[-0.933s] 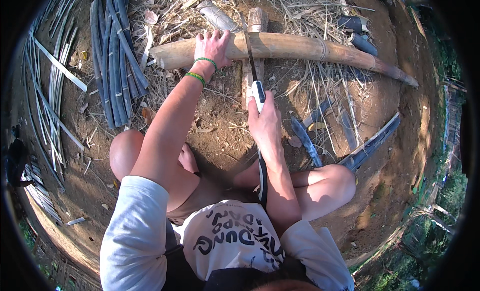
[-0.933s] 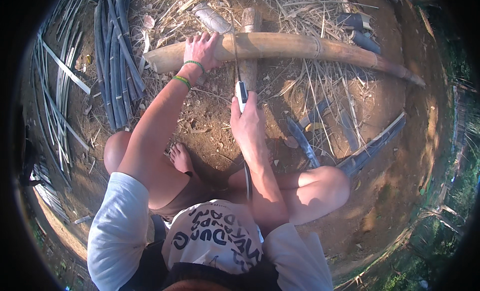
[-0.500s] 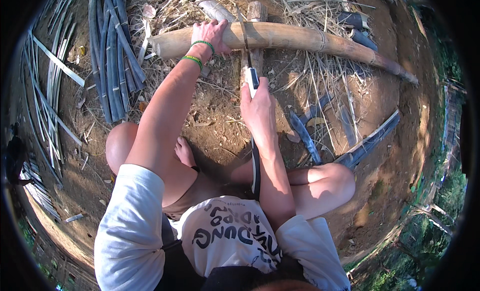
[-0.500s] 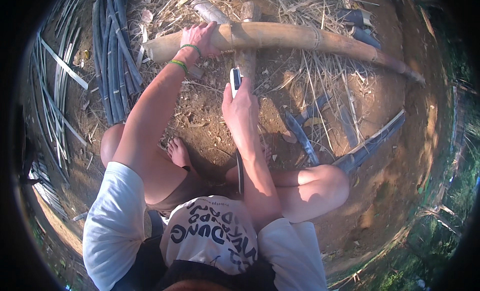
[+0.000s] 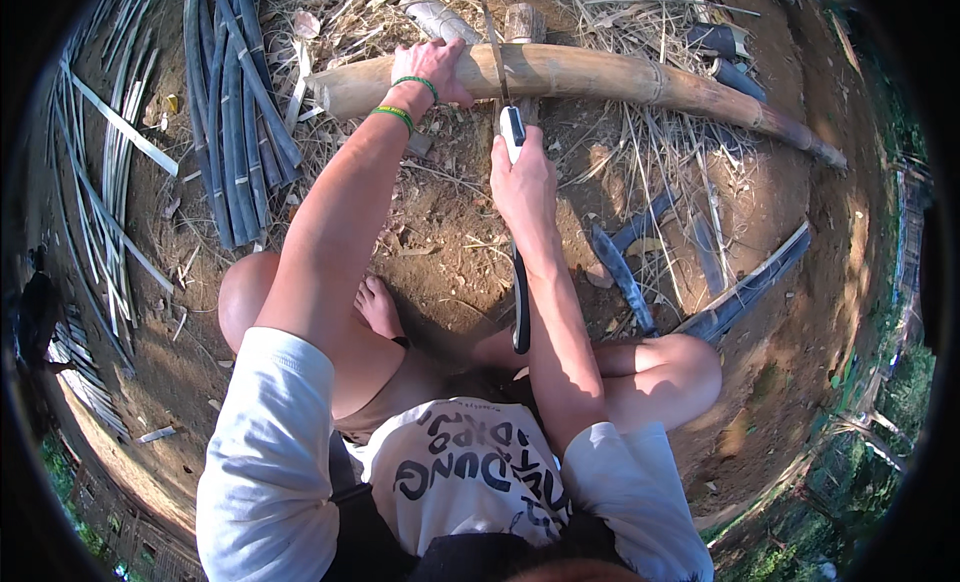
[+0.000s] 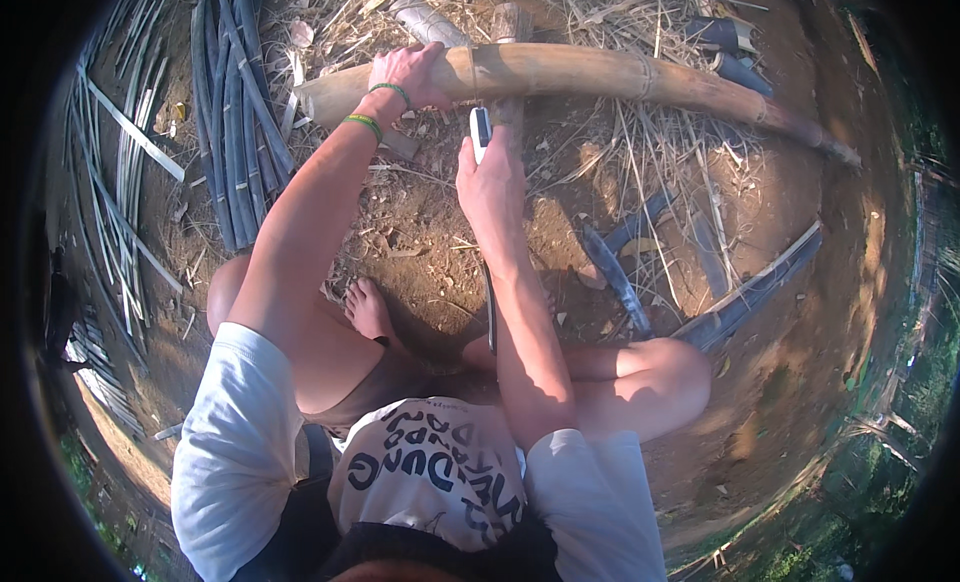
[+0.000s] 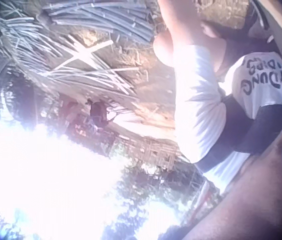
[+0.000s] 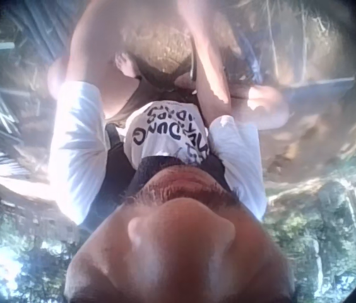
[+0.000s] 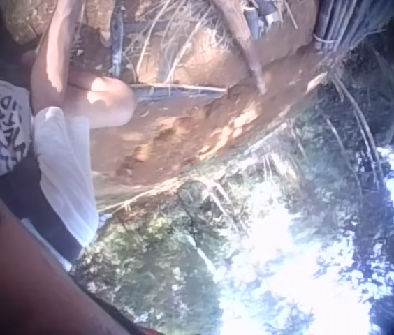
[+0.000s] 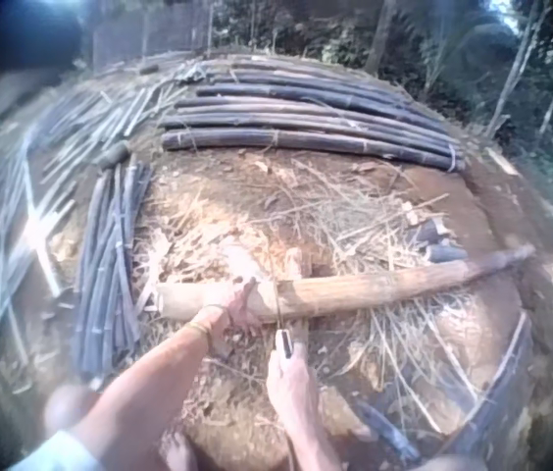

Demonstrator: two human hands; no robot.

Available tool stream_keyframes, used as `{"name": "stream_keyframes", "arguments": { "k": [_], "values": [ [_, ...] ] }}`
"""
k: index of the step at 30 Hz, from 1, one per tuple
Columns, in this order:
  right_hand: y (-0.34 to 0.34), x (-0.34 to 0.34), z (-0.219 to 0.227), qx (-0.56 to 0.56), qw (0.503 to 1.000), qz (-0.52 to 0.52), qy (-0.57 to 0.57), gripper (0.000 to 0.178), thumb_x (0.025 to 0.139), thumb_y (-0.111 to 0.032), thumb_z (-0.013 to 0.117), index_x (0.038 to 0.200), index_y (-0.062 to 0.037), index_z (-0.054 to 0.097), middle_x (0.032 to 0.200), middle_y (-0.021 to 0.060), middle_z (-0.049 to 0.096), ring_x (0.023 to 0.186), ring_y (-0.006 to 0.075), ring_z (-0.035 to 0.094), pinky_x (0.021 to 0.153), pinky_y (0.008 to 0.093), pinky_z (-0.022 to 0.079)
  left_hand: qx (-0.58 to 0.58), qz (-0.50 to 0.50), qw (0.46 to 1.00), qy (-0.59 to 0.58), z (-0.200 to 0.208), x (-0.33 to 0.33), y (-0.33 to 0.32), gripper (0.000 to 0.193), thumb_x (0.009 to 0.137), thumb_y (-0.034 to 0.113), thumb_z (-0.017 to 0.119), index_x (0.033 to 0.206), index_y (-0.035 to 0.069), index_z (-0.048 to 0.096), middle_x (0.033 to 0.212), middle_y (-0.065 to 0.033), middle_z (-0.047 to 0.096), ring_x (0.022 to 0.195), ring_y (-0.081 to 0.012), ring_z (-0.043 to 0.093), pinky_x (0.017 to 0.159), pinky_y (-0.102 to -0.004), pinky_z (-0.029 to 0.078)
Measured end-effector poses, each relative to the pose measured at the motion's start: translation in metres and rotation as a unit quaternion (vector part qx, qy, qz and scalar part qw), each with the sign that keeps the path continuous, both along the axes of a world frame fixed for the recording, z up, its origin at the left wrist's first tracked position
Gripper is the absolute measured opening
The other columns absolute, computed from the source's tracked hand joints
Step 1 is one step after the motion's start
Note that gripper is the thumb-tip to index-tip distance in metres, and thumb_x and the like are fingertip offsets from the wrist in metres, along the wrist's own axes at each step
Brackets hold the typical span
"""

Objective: The person is sawing a piece of bamboo with a hand saw. They hold the bamboo steady with one hand while moving the saw back and forth through the material.

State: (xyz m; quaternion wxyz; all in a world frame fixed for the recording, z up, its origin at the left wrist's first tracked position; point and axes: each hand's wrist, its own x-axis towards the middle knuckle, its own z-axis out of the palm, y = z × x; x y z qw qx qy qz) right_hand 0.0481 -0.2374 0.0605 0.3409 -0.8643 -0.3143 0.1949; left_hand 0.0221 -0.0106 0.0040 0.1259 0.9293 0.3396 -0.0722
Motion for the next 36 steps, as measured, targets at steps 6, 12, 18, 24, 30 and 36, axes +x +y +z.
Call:
{"name": "stream_keyframes", "arguments": {
  "k": [6,12,18,24,30,36],
  "values": [
    [-0.058,-0.037,0.008,-0.027,0.999,0.002,0.027,0.034,0.105,-0.022,0.059,0.128,0.0018,0.053,0.083,0.0287,0.072,0.081,0.0491,0.073,0.065,0.0531,0.059,0.022,0.005,1.000,-0.006,-0.003,-0.005,0.008,0.098,0.053,0.059,0.093,0.138,0.024,0.058,0.117,-0.0129,0.073,0.109,-0.0351,0.072,0.096,-0.0527,0.053],
    [0.031,0.021,-0.012,0.013,0.998,0.009,-0.061,0.028,0.105,-0.024,0.060,0.113,0.0029,0.054,0.084,0.0302,0.070,0.082,0.0497,0.072,0.068,0.0559,0.056,-0.008,0.003,1.000,0.010,0.000,0.015,0.007,0.097,0.053,0.057,0.093,0.136,0.020,0.060,0.123,-0.0124,0.073,0.115,-0.0344,0.070,0.097,-0.0541,0.054],
    [-0.062,-0.037,0.010,-0.016,0.999,-0.002,0.030,0.028,0.105,-0.023,0.059,0.117,0.0008,0.053,0.082,0.0297,0.071,0.079,0.0498,0.072,0.063,0.0584,0.055,0.011,0.006,1.000,0.005,-0.001,-0.002,0.017,0.096,0.054,0.058,0.092,0.135,0.020,0.060,0.121,-0.0123,0.074,0.115,-0.0351,0.071,0.097,-0.0536,0.054],
    [0.026,0.021,-0.014,0.013,0.999,0.006,-0.039,0.027,0.105,-0.022,0.059,0.113,0.0038,0.053,0.079,0.0289,0.070,0.076,0.0488,0.072,0.060,0.0548,0.056,-0.005,0.002,1.000,0.019,0.012,0.018,0.007,0.096,0.052,0.059,0.092,0.135,0.020,0.061,0.120,-0.0108,0.075,0.115,-0.0329,0.071,0.095,-0.0508,0.056],
    [-0.078,-0.039,0.008,-0.039,0.998,0.001,0.054,0.032,0.106,-0.026,0.059,0.131,-0.0066,0.053,0.081,0.0258,0.072,0.078,0.0421,0.076,0.063,0.0490,0.059,-0.020,0.000,0.999,0.038,0.013,0.004,0.024,0.101,0.056,0.060,0.090,0.144,0.021,0.058,0.118,-0.0146,0.075,0.109,-0.0339,0.073,0.095,-0.0457,0.059],
    [0.036,0.021,-0.014,0.011,0.998,0.000,-0.057,0.032,0.105,-0.026,0.059,0.114,0.0048,0.056,0.087,0.0285,0.071,0.083,0.0461,0.073,0.067,0.0530,0.057,-0.028,0.000,0.999,0.028,0.012,0.019,0.022,0.102,0.053,0.062,0.092,0.141,0.022,0.061,0.122,-0.0125,0.074,0.115,-0.0328,0.072,0.097,-0.0478,0.058]
  ]
}}
